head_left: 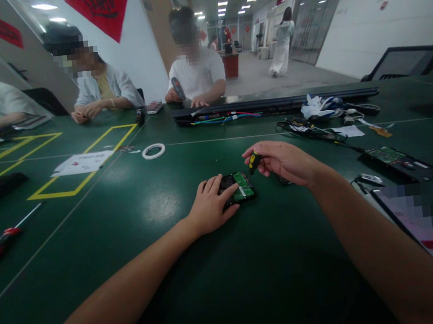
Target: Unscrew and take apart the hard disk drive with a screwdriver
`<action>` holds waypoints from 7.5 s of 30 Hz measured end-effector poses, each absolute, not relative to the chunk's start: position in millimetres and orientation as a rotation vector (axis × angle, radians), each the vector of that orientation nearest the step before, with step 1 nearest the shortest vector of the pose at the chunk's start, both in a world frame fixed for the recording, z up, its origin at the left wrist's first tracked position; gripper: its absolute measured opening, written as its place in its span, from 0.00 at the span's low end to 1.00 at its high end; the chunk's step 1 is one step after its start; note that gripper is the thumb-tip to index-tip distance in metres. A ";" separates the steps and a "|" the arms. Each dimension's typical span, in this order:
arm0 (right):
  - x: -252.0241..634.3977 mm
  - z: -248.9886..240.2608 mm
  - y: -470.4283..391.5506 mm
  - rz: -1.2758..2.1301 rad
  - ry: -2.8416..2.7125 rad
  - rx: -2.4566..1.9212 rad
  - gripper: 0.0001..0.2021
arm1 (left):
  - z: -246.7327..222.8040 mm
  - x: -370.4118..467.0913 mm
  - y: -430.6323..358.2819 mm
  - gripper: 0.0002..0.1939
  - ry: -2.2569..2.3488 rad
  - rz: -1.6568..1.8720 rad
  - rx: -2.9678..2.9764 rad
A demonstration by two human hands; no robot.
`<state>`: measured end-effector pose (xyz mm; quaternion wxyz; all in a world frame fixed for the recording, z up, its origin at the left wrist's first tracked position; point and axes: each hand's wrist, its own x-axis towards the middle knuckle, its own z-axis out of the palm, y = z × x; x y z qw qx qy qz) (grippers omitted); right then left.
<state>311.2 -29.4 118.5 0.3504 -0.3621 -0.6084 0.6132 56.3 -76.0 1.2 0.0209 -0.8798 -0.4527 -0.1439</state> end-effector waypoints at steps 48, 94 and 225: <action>308.3 120.3 -30.2 1.455 -1.554 -1.061 0.10 | -0.6 56.8 -75.3 0.30 -1.407 -0.453 -2.724; 304.9 117.2 -30.6 1.720 -1.390 -0.941 0.10 | 0.9 55.4 -76.8 0.30 -1.420 -0.477 -2.736; 311.9 124.1 -35.7 1.707 -1.517 -0.890 0.12 | 1.2 56.1 -76.4 0.30 -1.402 -0.460 -2.732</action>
